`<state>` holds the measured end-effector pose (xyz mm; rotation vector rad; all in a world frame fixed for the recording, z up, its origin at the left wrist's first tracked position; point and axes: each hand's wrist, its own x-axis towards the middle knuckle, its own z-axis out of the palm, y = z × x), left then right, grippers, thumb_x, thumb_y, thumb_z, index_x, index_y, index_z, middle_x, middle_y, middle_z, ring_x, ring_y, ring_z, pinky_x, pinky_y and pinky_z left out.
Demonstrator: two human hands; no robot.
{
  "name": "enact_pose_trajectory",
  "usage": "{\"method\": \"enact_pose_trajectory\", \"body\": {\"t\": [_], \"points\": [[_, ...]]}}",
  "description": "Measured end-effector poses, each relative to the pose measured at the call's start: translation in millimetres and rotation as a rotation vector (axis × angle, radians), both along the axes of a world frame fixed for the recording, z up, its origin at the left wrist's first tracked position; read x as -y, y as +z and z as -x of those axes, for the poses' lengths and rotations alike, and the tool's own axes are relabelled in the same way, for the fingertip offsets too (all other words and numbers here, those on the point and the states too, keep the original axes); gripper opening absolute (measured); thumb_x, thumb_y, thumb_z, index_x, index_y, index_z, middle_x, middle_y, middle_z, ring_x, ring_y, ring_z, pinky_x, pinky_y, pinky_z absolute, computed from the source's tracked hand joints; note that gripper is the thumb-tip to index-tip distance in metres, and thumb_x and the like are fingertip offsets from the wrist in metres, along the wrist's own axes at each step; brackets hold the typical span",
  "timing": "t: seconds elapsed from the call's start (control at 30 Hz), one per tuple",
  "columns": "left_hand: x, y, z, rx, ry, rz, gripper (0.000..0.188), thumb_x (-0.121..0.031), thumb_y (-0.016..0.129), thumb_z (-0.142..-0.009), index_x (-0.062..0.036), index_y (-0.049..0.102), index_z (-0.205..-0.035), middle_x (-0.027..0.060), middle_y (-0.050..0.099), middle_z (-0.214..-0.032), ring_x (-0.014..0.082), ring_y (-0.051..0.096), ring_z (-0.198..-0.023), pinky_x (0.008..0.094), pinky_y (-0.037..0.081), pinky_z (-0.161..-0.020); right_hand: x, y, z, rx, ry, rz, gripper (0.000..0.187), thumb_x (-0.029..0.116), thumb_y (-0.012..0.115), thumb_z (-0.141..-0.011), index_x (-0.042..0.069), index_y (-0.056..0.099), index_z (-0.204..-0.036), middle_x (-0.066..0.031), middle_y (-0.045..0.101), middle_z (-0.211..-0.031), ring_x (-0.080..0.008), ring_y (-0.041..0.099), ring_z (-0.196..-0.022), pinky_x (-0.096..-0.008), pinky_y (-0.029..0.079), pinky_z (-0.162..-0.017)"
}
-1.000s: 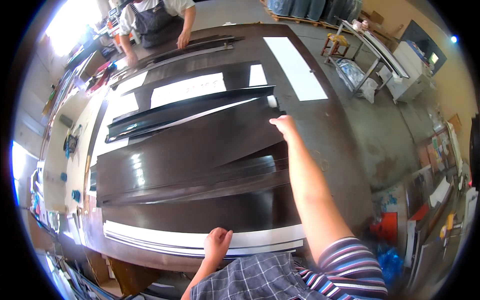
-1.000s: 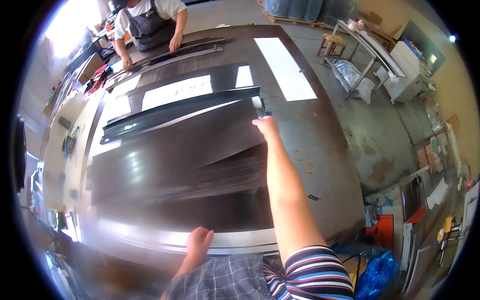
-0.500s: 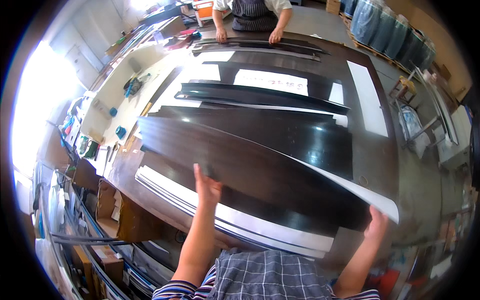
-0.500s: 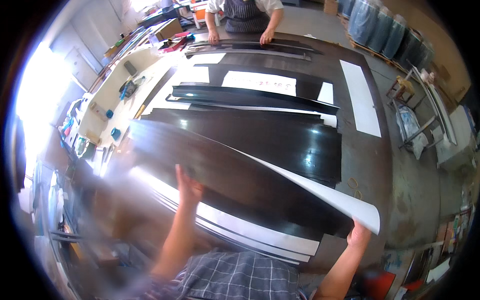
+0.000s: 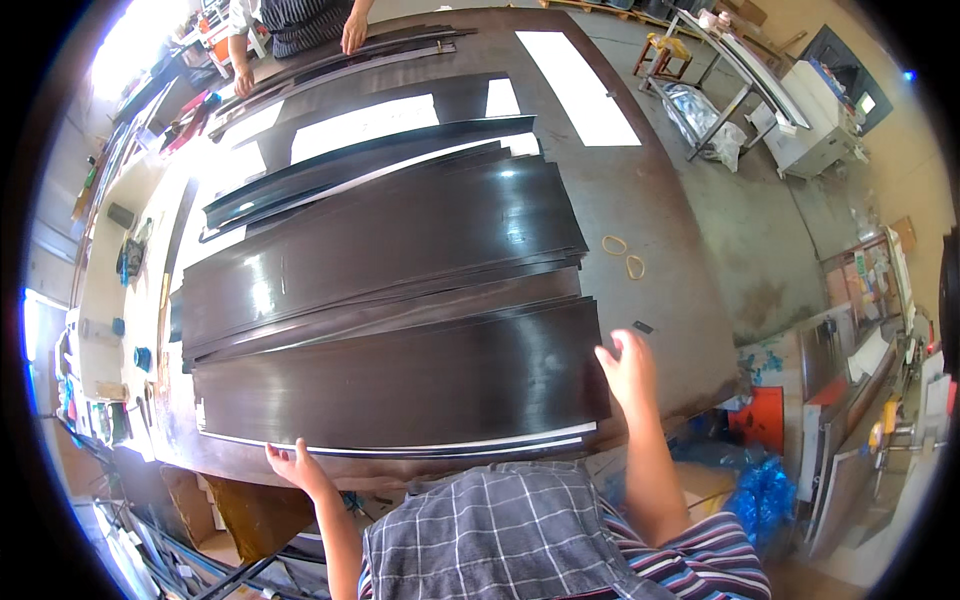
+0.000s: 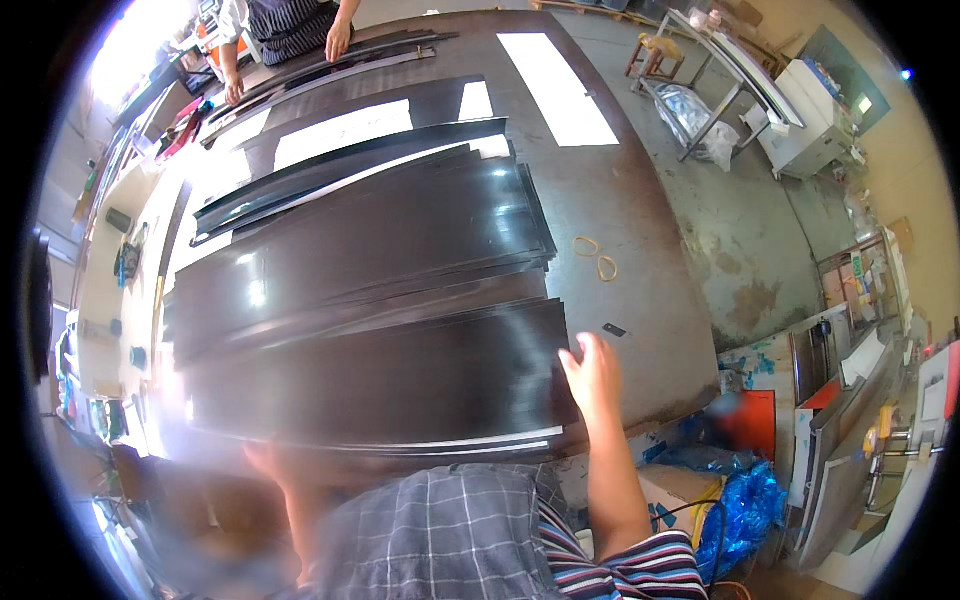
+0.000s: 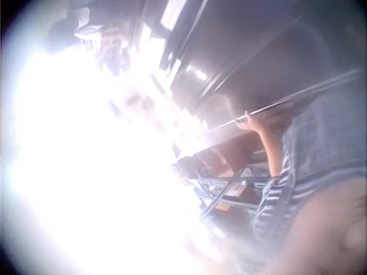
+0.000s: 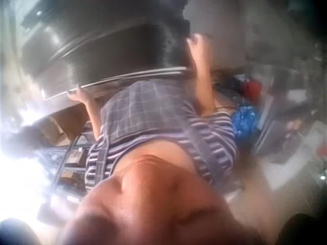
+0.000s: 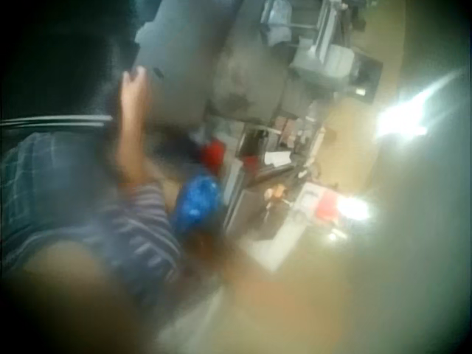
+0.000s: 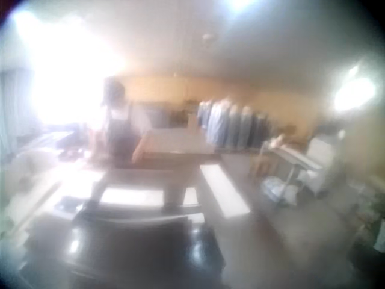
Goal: The person repeatedly picks up white rectangular panels and places them on a stack of dark curved panels on a workbench. The person also peels off blue protective film from the dark panels and discards it. The task continues with repeated stacking and film removal throughout the clip.
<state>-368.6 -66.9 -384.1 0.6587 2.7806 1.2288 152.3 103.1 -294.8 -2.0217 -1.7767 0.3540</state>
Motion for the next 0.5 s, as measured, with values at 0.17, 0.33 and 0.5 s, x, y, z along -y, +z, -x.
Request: {"method": "enact_pose_trajectory", "body": {"t": [0.17, 0.33, 0.5], "points": [[-34, 42, -63, 0.575, -0.318, -0.254, 0.047, 0.001, 0.063, -0.082, -0.0004, 0.051, -0.128, 0.0131, 0.056, -0.124, 0.0227, 0.055, -0.113, 0.0364, 0.043, -0.099, -84, 2, 61, 0.171, 0.338, -0.185, 0.047, 0.020, 0.076, -0.076, 0.002, 0.059, -0.116, -0.0203, 0.052, -0.131, -0.0368, 0.046, -0.125, -0.0447, 0.039, -0.105], [-75, 81, -120, 0.447, -0.689, -0.160, 0.017, -0.004, 0.062, -0.088, -0.0006, 0.065, -0.104, 0.0060, 0.067, -0.099, 0.0132, 0.061, -0.095, 0.0273, 0.048, -0.085, -117, -7, 93, 0.356, 0.492, -0.054, 0.041, 0.019, 0.074, -0.077, 0.004, 0.062, -0.114, -0.0194, 0.047, -0.139, -0.0348, 0.035, -0.136, -0.0543, 0.028, -0.111], [-81, 150, -142, 1.026, -0.761, -0.247, 0.019, -0.010, 0.063, -0.092, -0.0002, 0.064, -0.108, 0.0041, 0.068, -0.098, 0.0072, 0.060, -0.091, 0.0223, 0.047, -0.080, -113, -16, 84, 0.265, 0.538, -0.273, 0.021, 0.013, 0.072, -0.074, 0.006, 0.059, -0.089, -0.0106, 0.060, -0.110, -0.0300, 0.048, -0.123, -0.0533, 0.029, -0.109]]}}
